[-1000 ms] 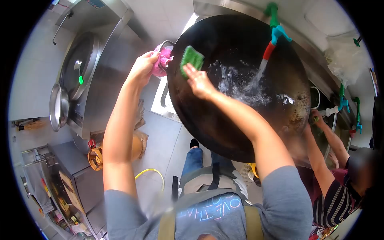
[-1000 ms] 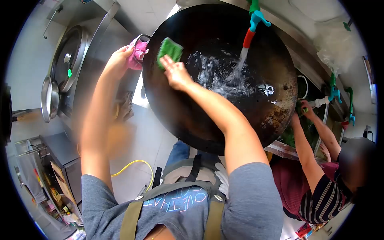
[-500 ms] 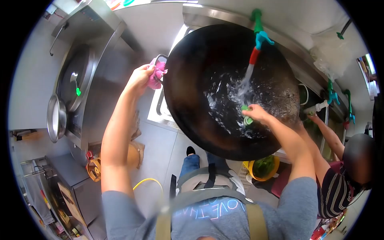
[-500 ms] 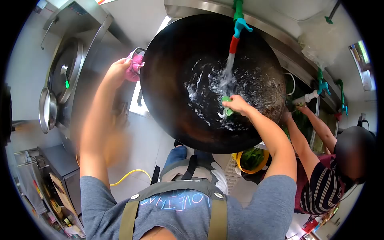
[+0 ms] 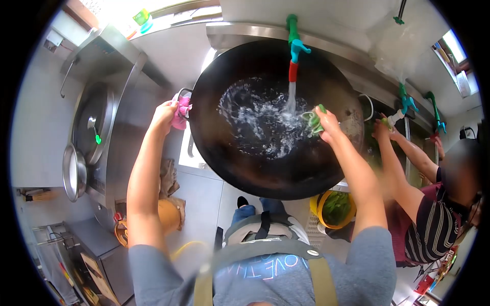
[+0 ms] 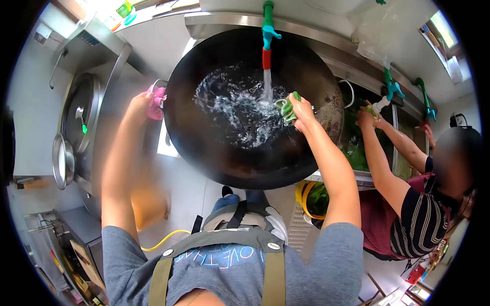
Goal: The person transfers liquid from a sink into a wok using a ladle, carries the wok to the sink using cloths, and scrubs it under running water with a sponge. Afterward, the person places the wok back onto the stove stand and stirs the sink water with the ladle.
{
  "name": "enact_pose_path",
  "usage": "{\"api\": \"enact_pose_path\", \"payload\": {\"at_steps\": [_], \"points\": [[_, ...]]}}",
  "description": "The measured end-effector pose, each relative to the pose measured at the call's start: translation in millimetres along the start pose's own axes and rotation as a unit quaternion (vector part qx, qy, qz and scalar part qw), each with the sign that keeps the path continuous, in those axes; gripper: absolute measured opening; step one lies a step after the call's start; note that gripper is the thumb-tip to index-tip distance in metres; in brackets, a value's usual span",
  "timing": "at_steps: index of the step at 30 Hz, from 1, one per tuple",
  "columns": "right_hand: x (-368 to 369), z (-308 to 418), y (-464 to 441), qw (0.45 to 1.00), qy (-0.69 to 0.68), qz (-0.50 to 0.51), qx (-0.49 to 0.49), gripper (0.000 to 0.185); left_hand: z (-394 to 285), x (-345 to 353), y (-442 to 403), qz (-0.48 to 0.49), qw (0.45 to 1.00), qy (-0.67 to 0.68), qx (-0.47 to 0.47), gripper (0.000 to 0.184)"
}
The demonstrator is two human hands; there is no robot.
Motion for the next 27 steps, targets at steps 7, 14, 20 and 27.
{"api": "enact_pose_path", "payload": {"at_steps": [7,14,20,27], "points": [[-2.4,3.5,-5.7,0.847,0.509,-0.064,-0.137,0.051,13.6,-12.9,-26.2,-0.027,0.999,0.0,-0.02,0.022],[-67.3,123.8,13.5,0.84,0.424,-0.167,-0.294,0.061,3.1,5.1,-6.5,-0.045,0.998,-0.027,-0.031,0.021],[-155.9,149.7,-10.3,0.803,0.404,-0.311,-0.307,0.059,3.5,8.4,-2.1,0.001,0.999,0.045,-0.005,0.022],[-150.8,103.8,-46.8,0.928,0.295,-0.218,-0.072,0.058,9.3,8.2,-3.6,-0.004,0.998,0.069,-0.015,0.022]]}}
Point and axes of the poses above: each hand's wrist, its own y-axis away from the middle knuckle, its own x-axis out of the palm, z = x × y, the point moved 1 cm from there along -y, towards the middle knuckle, and after that the axes turned 9 degrees about -x, right-handed, at the moved point
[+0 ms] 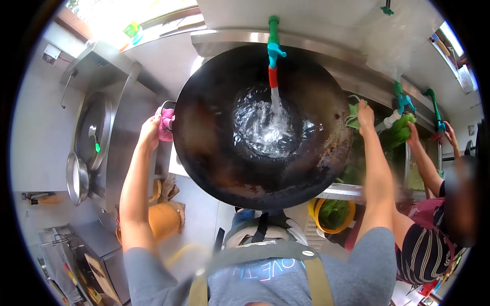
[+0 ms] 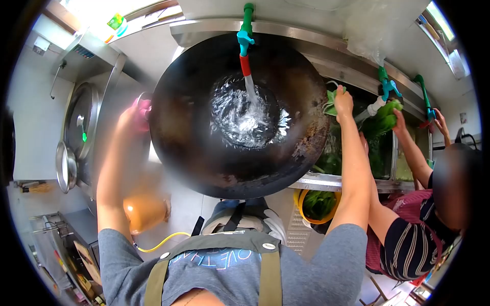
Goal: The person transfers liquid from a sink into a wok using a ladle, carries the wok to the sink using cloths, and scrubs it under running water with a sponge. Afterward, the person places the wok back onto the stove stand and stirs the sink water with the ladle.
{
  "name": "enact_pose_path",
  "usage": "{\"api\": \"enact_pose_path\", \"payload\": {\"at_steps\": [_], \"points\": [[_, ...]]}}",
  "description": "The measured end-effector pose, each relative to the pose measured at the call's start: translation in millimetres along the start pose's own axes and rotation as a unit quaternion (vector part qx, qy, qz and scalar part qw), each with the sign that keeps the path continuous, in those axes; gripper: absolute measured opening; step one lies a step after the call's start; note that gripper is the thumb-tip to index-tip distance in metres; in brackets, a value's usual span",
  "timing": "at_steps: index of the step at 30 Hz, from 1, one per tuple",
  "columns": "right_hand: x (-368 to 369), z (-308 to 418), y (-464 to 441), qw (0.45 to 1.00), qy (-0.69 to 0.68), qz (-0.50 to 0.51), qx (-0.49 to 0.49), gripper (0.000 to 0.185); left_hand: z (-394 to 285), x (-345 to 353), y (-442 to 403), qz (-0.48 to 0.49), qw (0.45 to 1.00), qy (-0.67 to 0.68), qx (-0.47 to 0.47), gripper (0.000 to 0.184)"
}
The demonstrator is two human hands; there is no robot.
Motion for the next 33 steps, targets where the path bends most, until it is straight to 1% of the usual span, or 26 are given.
{"api": "enact_pose_path", "payload": {"at_steps": [1,2,5,6,7,8,11,12,13,16,17,18,19,21,22,23,24,25,27,28,29,30,31,33], "points": [[0.8,-3.4,-2.4,1.0,0.007,0.012,0.011,0.058,0.0,-0.3,-0.3,0.0,1.0,-0.001,-0.003,0.022],[1.2,-2.0,-1.0,0.999,-0.035,0.0,0.021,0.053,-0.7,0.5,2.2,0.024,1.0,0.0,0.003,0.023],[2.5,-17.6,-18.9,0.996,-0.087,-0.03,0.008,0.046,2.7,-1.0,-4.0,0.015,0.999,0.026,0.016,0.024],[0.4,-20.6,-23.5,0.994,-0.104,-0.025,0.021,0.04,3.1,-2.0,-5.3,0.007,1.0,0.024,0.014,0.024],[1.8,-2.1,-11.6,0.992,-0.122,-0.02,0.034,0.035,-1.5,4.1,0.1,-0.002,1.0,0.021,0.012,0.024],[2.1,8.8,-3.7,0.989,-0.139,-0.014,0.047,0.031,-7.8,7.0,6.6,-0.01,1.0,0.019,0.011,0.024],[3.3,4.9,-4.8,0.975,-0.211,-0.023,0.071,0.027,-33.5,9.6,17.3,-0.028,0.999,0.009,-0.025,0.023],[3.0,6.0,-2.2,0.973,-0.219,-0.015,0.076,0.025,-43.8,9.0,27.3,-0.021,0.999,0.008,-0.032,0.023],[3.0,9.1,5.0,0.97,-0.229,-0.007,0.082,0.024,-47.0,-10.4,17.7,0.016,0.999,0.03,-0.011,0.021],[6.9,11.5,22.3,0.954,-0.282,0.032,0.093,0.019,-80.8,-20.8,34.0,0.025,0.998,0.032,0.057,0.016],[7.6,9.4,26.1,0.947,-0.304,0.046,0.095,0.018,-94.4,-34.5,25.1,0.03,0.998,0.044,0.025,0.015],[9.3,-1.7,24.6,0.935,-0.328,0.071,0.111,0.015,-108.4,-49.6,21.0,0.027,0.999,0.021,0.02,0.014],[8.4,11.5,45.3,0.947,-0.283,0.098,0.12,0.015,-124.7,-49.5,31.4,0.024,1.0,-0.002,0.011,0.013],[12.7,-1.2,54.6,0.934,-0.268,0.161,0.175,0.016,-154.8,-31.2,63.7,-0.024,0.996,-0.066,0.055,0.013],[17.0,-5.9,60.8,0.916,-0.293,0.176,0.211,0.017,-168.7,-14.6,85.7,-0.038,0.993,-0.098,0.049,0.012],[21.7,-9.7,66.5,0.896,-0.317,0.19,0.245,0.019,-182.5,-21.1,77.8,-0.053,0.989,-0.131,0.05,0.025],[25.5,-14.9,70.5,0.877,-0.353,0.178,0.273,0.019,-193.5,-27.8,73.2,-0.074,0.983,-0.162,0.049,0.02],[36.6,-35.6,63.6,0.853,-0.393,0.182,0.291,0.02,-206.9,-20.4,83.8,-0.095,0.975,-0.195,0.048,0.016],[55.7,-59.2,65.2,0.84,-0.392,0.174,0.331,0.021,-223.1,-1.7,98.5,-0.087,0.975,-0.202,0.037,0.017],[68.9,-77.0,64.9,0.834,-0.391,0.181,0.346,0.021,-237.9,-2.9,94.7,-0.082,0.965,-0.25,0.013,0.016],[76.4,-83.3,72.4,0.827,-0.389,0.188,0.361,0.022,-247.7,6.2,95.3,-0.09,0.954,-0.287,0.008,0.016],[85.7,-90.6,79.8,0.833,-0.38,0.174,0.364,0.022,-255.1,17.2,93.3,-0.093,0.943,-0.319,-0.001,0.019],[90.6,-87.9,91.7,0.835,-0.363,0.183,0.371,0.023,-261.0,38.9,104.3,-0.097,0.932,-0.35,-0.009,0.023],[116.3,-113.2,96.2,0.788,-0.429,0.221,0.383,0.022,-274.1,58.1,113.0,-0.101,0.932,-0.347,0.037,0.013]]}}
Point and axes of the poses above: each hand's wrist, its own y-axis away from the middle knuckle, its own x-axis out of the palm, z = x × y, the point moved 1 cm from there along -y, towards the middle knuckle, and after that the axes turned 9 degrees about -x, right-handed, at the moved point
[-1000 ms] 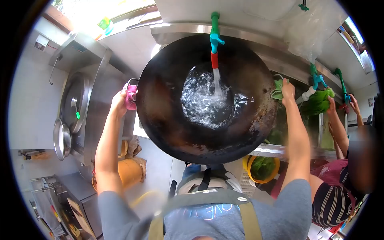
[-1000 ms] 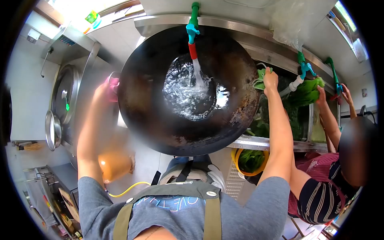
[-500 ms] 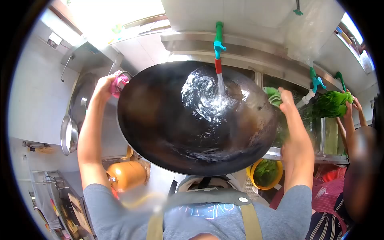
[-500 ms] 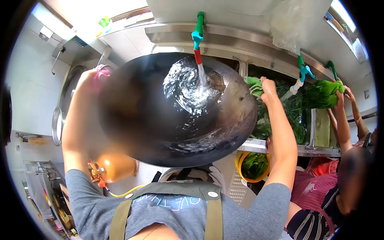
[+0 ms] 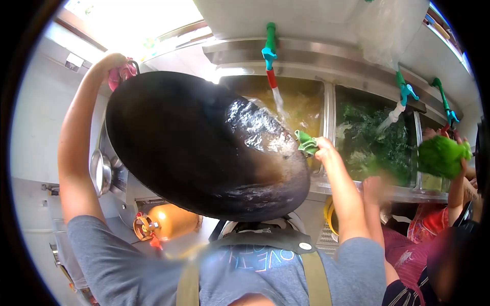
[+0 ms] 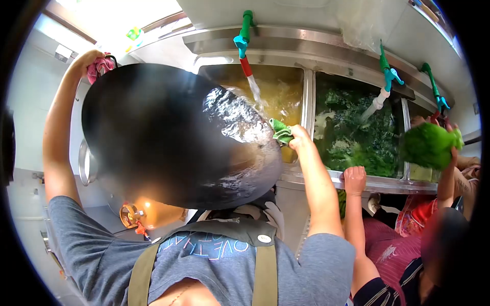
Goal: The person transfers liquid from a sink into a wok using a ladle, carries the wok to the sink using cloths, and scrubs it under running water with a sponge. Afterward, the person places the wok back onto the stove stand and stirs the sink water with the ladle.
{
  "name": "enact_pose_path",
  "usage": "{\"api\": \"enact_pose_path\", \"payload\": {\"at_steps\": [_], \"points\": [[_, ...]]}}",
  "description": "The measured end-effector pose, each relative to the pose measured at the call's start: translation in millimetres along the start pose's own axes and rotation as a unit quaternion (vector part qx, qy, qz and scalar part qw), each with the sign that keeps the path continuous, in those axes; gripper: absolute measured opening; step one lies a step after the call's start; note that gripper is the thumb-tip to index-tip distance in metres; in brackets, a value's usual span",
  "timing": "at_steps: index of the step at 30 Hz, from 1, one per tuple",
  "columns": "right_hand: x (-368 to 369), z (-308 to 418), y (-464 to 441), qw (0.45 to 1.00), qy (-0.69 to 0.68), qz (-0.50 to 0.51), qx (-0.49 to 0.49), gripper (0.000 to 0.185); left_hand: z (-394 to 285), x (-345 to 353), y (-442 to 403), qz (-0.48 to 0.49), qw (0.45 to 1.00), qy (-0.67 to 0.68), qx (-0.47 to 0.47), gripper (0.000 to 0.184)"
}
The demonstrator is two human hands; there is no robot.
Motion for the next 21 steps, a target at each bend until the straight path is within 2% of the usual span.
{"api": "enact_pose_path", "payload": {"at_steps": [2,3,4,8,10,11,13,14,16,18,19,21], "points": [[8.4,-15.3,1.6,0.998,-0.011,0.056,0.033,0.021,-29.4,-6.6,6.3,0.003,0.996,-0.079,-0.031,0.024],[7.9,-24.4,-6.4,0.997,-0.022,0.072,0.034,0.02,-42.5,-6.6,10.4,0.023,0.988,-0.153,-0.002,0.017],[12.2,-29.4,-5.0,0.997,-0.021,0.056,0.041,0.02,-56.4,-4.6,16.9,0.039,0.974,-0.223,0.03,0.017],[13.5,-62.5,-21.4,0.994,-0.058,0.069,0.066,0.018,-90.3,-23.1,3.3,0.085,0.963,-0.239,0.09,0.013],[10.2,-74.7,-23.0,0.991,-0.068,0.082,0.079,0.018,-104.0,-22.3,1.5,0.081,0.952,-0.282,0.087,0.013],[10.7,-80.8,-19.6,0.995,-0.029,0.073,0.063,0.019,-103.5,-22.9,-11.0,0.035,0.96,-0.262,0.091,0.014],[9.9,-92.5,-18.3,0.99,-0.066,0.085,0.089,0.018,-105.7,-20.6,-7.9,0.071,0.944,-0.297,0.127,0.014],[6.0,-98.8,-19.2,0.985,-0.088,0.105,0.102,0.02,-103.1,-15.8,-3.0,0.057,0.917,-0.363,0.155,0.013],[2.7,-99.2,-22.7,0.996,-0.063,0.03,0.059,0.019,-96.9,-9.4,3.2,0.02,0.847,-0.488,0.211,0.012],[-0.1,-90.8,-23.3,0.998,-0.057,-0.007,0.035,0.018,-82.7,-11.2,5.0,0.011,0.867,-0.468,0.17,0.012],[-1.3,-74.7,-15.6,0.998,-0.011,0.033,0.045,0.018,-71.1,-14.9,7.5,0.034,0.898,-0.416,0.141,0.013],[1.2,-41.6,-10.0,0.998,-0.053,0.027,0.017,0.019,-46.7,-22.6,4.9,0.052,0.954,-0.287,0.075,0.013]]}}
Point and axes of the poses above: each hand's wrist, its own y-axis away from the middle knuckle, its own x-axis out of the palm, z = x × y, the point moved 1 cm from there along -y, towards the middle knuckle, and after that the axes turned 9 degrees about -x, right-handed, at the moved point
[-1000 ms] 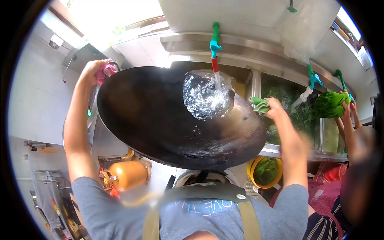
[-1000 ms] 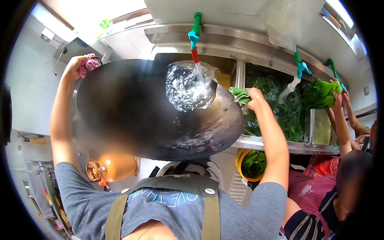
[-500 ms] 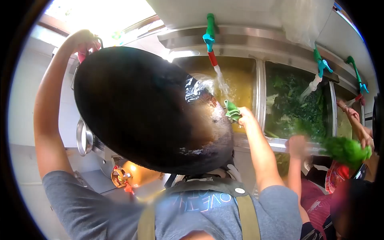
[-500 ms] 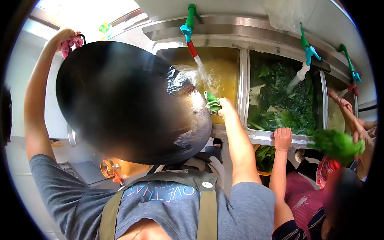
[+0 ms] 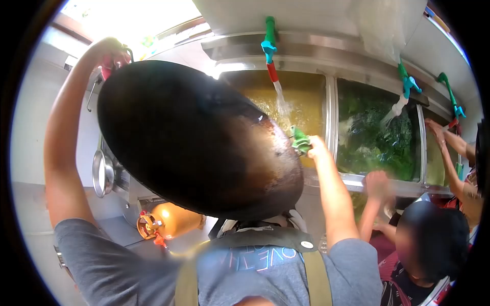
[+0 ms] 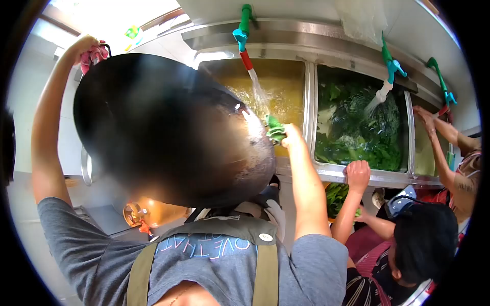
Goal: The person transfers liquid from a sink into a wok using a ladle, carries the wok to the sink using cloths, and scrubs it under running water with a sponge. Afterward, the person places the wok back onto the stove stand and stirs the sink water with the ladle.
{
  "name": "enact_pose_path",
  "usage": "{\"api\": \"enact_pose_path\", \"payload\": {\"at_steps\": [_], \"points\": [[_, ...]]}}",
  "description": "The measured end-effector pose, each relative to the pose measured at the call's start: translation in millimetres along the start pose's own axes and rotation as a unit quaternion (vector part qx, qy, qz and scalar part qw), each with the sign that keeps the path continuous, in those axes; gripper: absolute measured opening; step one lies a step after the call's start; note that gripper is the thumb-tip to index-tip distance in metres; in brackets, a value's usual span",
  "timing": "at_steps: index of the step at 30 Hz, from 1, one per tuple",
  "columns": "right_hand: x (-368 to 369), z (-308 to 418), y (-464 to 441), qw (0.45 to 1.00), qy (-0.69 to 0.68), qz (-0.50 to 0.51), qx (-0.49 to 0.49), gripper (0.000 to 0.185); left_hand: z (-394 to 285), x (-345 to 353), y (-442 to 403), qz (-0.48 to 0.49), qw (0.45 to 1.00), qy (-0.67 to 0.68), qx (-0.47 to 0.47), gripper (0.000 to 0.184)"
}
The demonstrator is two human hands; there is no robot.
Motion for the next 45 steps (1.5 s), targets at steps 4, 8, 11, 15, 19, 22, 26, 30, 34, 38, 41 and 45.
{"api": "enact_pose_path", "payload": {"at_steps": [4,8,11,15,19,22,26,30,34,38,41,45], "points": [[15.7,78.0,31.3,0.992,0.057,-0.009,-0.111,0.022,48.3,62.1,-6.9,-0.082,0.959,0.247,-0.11,0.021],[34.1,134.8,57.2,0.968,0.129,-0.001,-0.218,0.023,83.3,123.3,-11.9,-0.061,0.923,0.361,-0.116,0.025],[51.1,160.3,83.6,0.944,0.183,0.029,-0.273,0.022,138.1,191.0,-65.8,-0.109,0.823,0.556,-0.04,0.025],[56.8,183.8,83.4,0.929,0.156,-0.005,-0.337,0.019,187.6,252.9,-110.8,0.035,0.814,0.576,0.068,0.023],[72.7,178.2,106.0,0.923,0.135,-0.063,-0.354,0.023,178.3,289.2,-115.3,0.0,0.763,0.646,0.04,0.017],[67.0,183.0,100.5,0.93,0.117,-0.047,-0.346,0.026,187.4,300.7,-141.6,-0.002,0.79,0.613,0.01,0.023],[61.7,181.1,92.3,0.914,0.144,-0.084,-0.369,0.02,170.0,293.1,-111.3,-0.016,0.775,0.631,-0.032,0.017],[52.8,177.3,91.1,0.895,0.166,-0.094,-0.403,0.029,181.5,301.5,-128.4,-0.049,0.749,0.659,-0.054,0.017],[39.5,177.1,96.4,0.872,0.095,-0.144,-0.457,0.035,188.1,304.2,-107.9,-0.13,0.693,0.706,-0.059,0.019],[19.5,180.4,122.3,0.809,0.086,-0.208,-0.543,0.037,216.4,298.9,-79.1,-0.206,0.59,0.776,-0.085,0.019],[-1.9,175.7,155.4,0.794,0.087,-0.167,-0.578,0.037,258.4,312.5,-53.7,-0.164,0.558,0.811,-0.065,0.022],[-41.5,138.2,201.3,0.788,0.144,-0.097,-0.59,0.034,327.4,359.7,-19.9,-0.003,0.503,0.864,0.028,0.036]]}}
Point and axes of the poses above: each hand's wrist, its own y-axis away from the middle knuckle, its own x-axis out of the palm, z = x × y, the point moved 1 cm from there along -y, towards the middle knuckle, and after that the axes turned 9 degrees about -x, right-handed, at the moved point
